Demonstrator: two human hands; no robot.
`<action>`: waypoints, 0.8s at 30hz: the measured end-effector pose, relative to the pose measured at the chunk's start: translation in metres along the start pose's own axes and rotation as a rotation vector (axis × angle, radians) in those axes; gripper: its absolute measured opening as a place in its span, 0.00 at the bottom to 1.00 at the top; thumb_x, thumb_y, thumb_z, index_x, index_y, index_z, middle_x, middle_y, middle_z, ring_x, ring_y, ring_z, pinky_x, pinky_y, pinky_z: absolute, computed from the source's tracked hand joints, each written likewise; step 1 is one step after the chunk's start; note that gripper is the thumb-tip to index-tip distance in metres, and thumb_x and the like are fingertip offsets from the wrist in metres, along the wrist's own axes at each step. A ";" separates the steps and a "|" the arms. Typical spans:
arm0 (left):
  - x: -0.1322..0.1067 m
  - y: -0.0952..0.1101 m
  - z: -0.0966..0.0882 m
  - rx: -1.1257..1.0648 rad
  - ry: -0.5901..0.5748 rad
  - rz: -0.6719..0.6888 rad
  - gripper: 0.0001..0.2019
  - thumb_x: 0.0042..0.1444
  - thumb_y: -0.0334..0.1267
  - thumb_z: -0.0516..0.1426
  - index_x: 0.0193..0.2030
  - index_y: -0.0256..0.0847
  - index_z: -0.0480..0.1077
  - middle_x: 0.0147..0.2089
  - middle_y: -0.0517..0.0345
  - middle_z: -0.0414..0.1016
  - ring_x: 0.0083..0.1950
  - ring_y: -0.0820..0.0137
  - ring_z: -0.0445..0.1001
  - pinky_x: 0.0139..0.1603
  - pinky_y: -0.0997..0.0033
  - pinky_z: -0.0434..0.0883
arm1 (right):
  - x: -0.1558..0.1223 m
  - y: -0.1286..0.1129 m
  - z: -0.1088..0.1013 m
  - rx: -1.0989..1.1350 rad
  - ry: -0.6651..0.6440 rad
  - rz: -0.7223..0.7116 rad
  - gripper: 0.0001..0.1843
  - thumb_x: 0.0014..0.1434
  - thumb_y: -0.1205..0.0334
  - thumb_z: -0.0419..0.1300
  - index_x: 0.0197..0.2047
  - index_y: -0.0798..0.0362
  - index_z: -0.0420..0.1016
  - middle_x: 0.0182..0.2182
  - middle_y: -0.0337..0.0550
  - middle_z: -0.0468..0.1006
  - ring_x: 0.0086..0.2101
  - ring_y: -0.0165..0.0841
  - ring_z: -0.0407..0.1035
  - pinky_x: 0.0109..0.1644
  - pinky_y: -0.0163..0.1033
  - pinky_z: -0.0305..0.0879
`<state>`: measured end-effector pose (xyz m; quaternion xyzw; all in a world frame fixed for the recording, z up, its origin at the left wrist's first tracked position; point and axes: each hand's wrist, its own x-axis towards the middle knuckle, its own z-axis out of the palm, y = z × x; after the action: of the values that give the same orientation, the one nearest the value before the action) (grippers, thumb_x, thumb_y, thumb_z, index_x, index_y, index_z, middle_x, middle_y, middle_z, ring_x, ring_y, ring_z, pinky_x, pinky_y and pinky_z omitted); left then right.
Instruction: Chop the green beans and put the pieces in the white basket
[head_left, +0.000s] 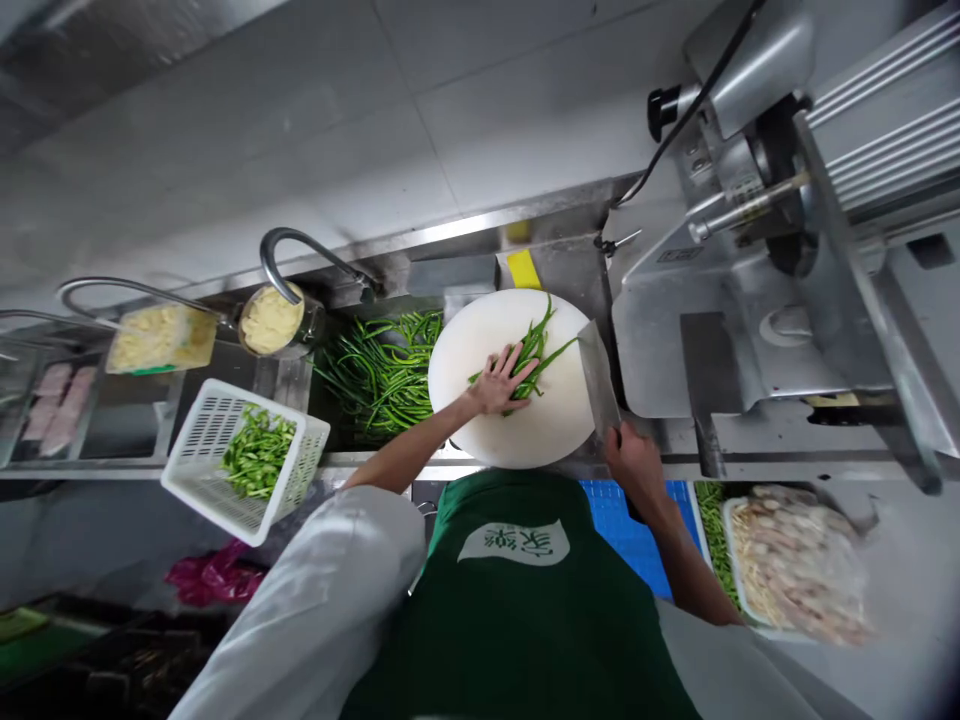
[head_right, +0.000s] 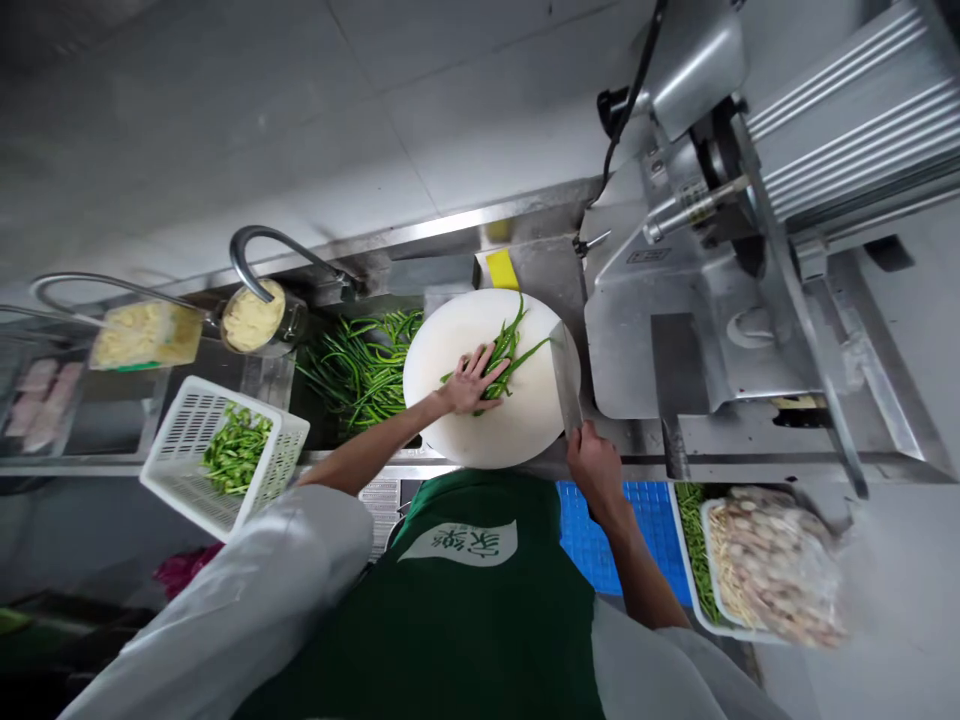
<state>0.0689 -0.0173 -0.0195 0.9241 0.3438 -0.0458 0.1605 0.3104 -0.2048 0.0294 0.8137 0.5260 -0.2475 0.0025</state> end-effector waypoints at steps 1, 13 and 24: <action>-0.006 -0.011 -0.005 -0.016 -0.025 0.053 0.42 0.57 0.57 0.64 0.76 0.50 0.58 0.81 0.43 0.42 0.80 0.42 0.41 0.73 0.34 0.49 | 0.000 0.000 0.000 -0.001 -0.006 -0.002 0.17 0.73 0.60 0.47 0.47 0.59 0.75 0.31 0.49 0.78 0.29 0.35 0.68 0.33 0.39 0.46; -0.028 0.022 0.027 -0.181 0.401 -0.369 0.03 0.62 0.37 0.62 0.40 0.42 0.75 0.59 0.46 0.73 0.65 0.49 0.63 0.63 0.44 0.61 | 0.000 -0.001 0.000 -0.005 -0.036 0.025 0.16 0.73 0.60 0.47 0.48 0.59 0.74 0.32 0.50 0.78 0.30 0.35 0.68 0.34 0.39 0.46; 0.006 -0.052 -0.050 -0.461 0.753 -0.454 0.04 0.65 0.39 0.57 0.40 0.41 0.69 0.39 0.56 0.73 0.39 0.69 0.71 0.44 0.69 0.70 | 0.001 0.001 0.002 0.034 -0.004 -0.004 0.14 0.72 0.62 0.49 0.44 0.59 0.74 0.27 0.44 0.73 0.26 0.31 0.59 0.33 0.39 0.42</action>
<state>0.0380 0.0397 0.0131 0.7187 0.5716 0.3348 0.2114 0.3105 -0.2049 0.0271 0.8121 0.5233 -0.2580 -0.0106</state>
